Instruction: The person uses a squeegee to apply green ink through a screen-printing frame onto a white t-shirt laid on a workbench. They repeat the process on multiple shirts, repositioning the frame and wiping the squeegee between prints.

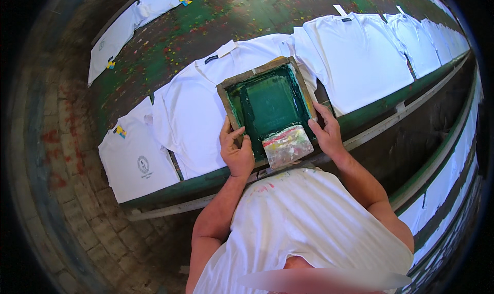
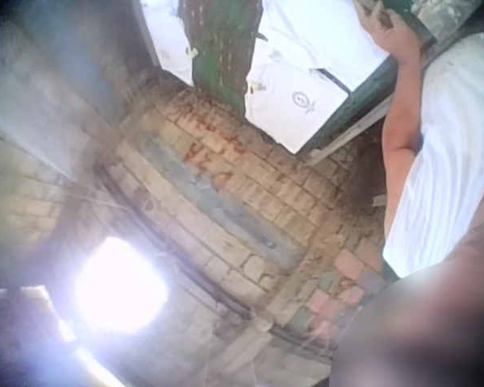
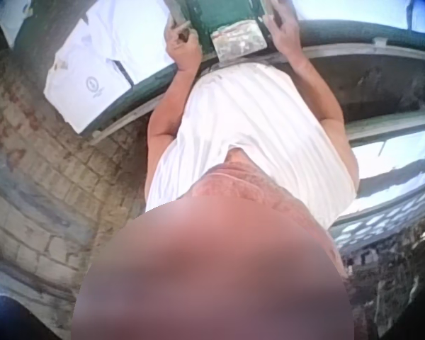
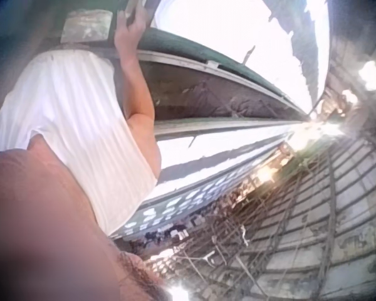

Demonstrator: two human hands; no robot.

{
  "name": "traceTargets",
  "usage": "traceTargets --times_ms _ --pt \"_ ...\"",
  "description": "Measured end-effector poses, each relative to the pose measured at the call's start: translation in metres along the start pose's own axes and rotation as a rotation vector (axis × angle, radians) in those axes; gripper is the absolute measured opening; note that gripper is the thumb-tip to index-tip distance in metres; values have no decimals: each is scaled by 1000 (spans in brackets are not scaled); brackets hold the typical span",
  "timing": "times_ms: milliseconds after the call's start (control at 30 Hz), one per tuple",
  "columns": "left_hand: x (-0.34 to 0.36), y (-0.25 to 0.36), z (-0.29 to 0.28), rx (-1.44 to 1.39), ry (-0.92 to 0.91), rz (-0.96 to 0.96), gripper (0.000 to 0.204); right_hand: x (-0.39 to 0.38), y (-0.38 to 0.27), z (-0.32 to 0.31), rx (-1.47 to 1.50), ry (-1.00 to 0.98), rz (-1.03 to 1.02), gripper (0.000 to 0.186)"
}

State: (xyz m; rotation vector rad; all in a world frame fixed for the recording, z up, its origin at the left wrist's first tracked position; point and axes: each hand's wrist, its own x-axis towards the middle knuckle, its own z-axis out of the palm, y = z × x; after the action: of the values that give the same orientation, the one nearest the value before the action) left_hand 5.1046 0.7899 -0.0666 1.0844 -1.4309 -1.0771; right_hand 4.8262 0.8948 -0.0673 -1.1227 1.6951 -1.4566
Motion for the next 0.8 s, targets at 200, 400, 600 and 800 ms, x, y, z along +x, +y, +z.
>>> traceTargets --times_ms 200,400,600,800 --pt "1 -2 1 -46 -14 -23 35 0 1 1 -111 38 -15 54" --pt "1 -2 2 -46 -11 -23 35 3 1 -2 -212 13 -7 46" --pt "1 -1 1 -42 -20 -61 34 5 0 -3 -197 16 -14 48" --pt "2 -4 -1 -55 -29 -61 31 5 1 -3 -230 11 -18 49"
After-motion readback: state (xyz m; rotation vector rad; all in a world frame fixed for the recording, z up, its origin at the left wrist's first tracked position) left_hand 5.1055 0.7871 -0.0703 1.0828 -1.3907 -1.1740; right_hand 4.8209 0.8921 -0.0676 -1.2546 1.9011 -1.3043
